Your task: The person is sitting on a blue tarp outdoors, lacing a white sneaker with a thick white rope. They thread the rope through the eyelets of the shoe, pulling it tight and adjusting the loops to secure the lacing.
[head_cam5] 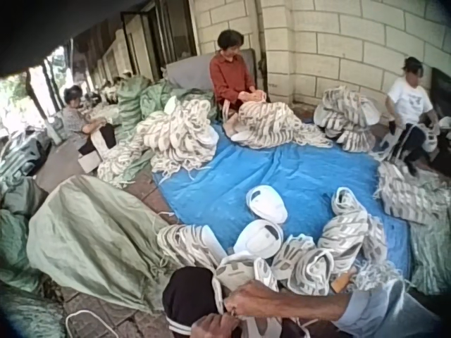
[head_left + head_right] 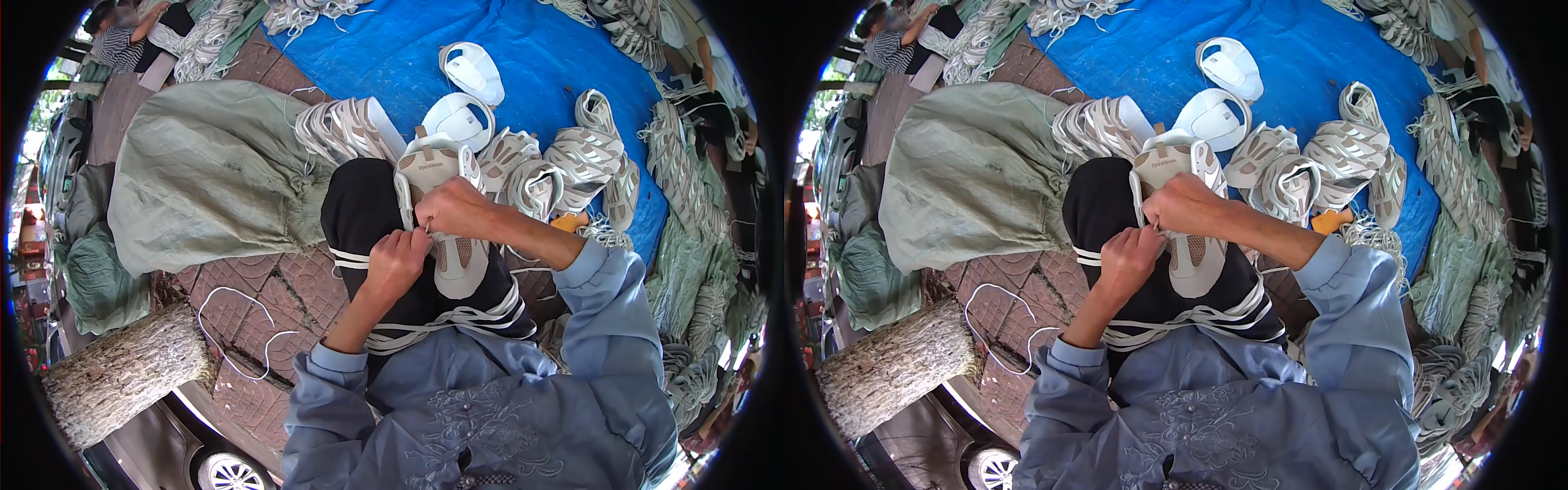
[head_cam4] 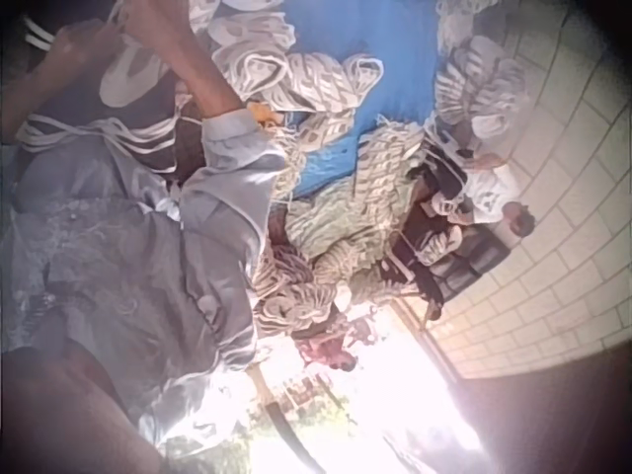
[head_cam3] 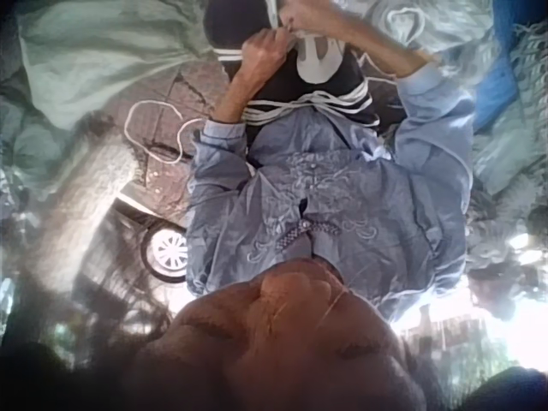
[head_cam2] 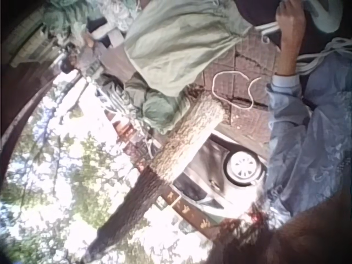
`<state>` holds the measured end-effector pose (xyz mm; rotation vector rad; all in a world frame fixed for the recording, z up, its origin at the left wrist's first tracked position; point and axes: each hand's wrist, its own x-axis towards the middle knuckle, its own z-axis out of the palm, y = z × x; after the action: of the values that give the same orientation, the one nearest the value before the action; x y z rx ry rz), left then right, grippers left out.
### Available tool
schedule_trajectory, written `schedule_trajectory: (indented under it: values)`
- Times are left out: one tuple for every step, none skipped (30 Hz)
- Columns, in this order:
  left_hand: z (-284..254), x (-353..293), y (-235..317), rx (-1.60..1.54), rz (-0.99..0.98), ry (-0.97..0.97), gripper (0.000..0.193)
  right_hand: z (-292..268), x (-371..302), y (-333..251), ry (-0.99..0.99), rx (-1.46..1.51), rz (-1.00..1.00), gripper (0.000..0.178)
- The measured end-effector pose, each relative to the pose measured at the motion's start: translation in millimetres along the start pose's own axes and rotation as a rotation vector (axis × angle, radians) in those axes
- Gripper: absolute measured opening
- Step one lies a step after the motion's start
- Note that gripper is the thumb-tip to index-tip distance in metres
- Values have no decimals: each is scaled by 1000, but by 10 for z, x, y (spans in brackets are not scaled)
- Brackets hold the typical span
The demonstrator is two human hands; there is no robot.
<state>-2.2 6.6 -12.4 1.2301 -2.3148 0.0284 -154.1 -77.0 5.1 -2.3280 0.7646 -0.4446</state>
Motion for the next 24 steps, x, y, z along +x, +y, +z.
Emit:
schedule_trajectory:
  values:
    - [-22, 22, 17, -11, -16, -3, 20, 16, -8, 25, 37, -35, -60, 2]
    - [-28, 39, 28, -23, -32, -5, 20, 12, -14, 54, 38, -55, -87, 2]
    - [-25, 29, 34, -24, -37, 1, 20, 0, -4, 38, 39, -68, -115, 2]
    - [-20, 21, 43, -25, -41, 8, 20, -3, 3, 26, 40, -81, -142, 2]
    - [-16, 12, 48, -28, -44, 14, 20, 8, 6, 20, 29, -96, -152, 2]
    - [-8, -6, 42, -15, -43, 9, 20, 13, 21, 14, 19, -113, -164, 1]
    - [10, -36, 36, -2, -40, 4, 20, 14, 28, 8, 9, -130, -175, 1]
    - [18, -52, 31, 10, -38, -1, 20, -2, 35, 3, -8, -112, -162, 2]
    - [13, -42, 29, 21, -36, 2, 20, -40, 38, 5, -28, -98, -148, 2]
    - [-3, -28, 26, 32, -35, 6, 20, -65, 38, 13, -47, -83, -133, 2]
    - [-9, -19, 24, 44, -34, 9, 21, -70, 36, 30, -55, -79, -123, 3]
    - [2, -26, 23, 41, -29, 6, 20, -60, 28, 43, -60, -72, -111, 4]
    - [20, -40, 20, 38, -25, 2, 20, -55, 21, 45, -64, -66, -99, 5]
    - [28, -50, 20, 36, -21, -1, 19, -43, 18, 29, -83, -79, -66, 5]
    - [28, -44, 24, 22, -25, 1, 18, -37, 27, 3, -103, -96, -34, 6]
    - [22, -38, 30, 9, -30, 4, 17, -34, 42, -20, -123, -112, -2, 7]
    - [18, -31, 34, -4, -36, 7, 16, -45, 65, -38, -157, -104, 47, 8]
    - [15, -26, 37, -9, -40, 13, 16, -55, 96, -56, -191, -94, 93, 8]
    - [13, -21, 42, -13, -44, 20, 16, -60, 122, -63, -225, -84, 139, 9]
    - [10, -17, 43, -18, -49, 26, 16, -55, 143, -57, -224, -83, 121, 9]
    - [8, -16, 45, -25, -54, 31, 16, -52, 161, -50, -225, -82, 103, 9]
    - [7, -14, 46, -33, -60, 36, 15, -52, 169, -45, -226, -82, 84, 10]
    - [6, -10, 47, -41, -66, 41, 15, -52, 162, -56, -211, -81, 86, 10]
    - [-4, -10, 47, -37, -65, 30, 16, -44, 157, -78, -196, -78, 85, 11]
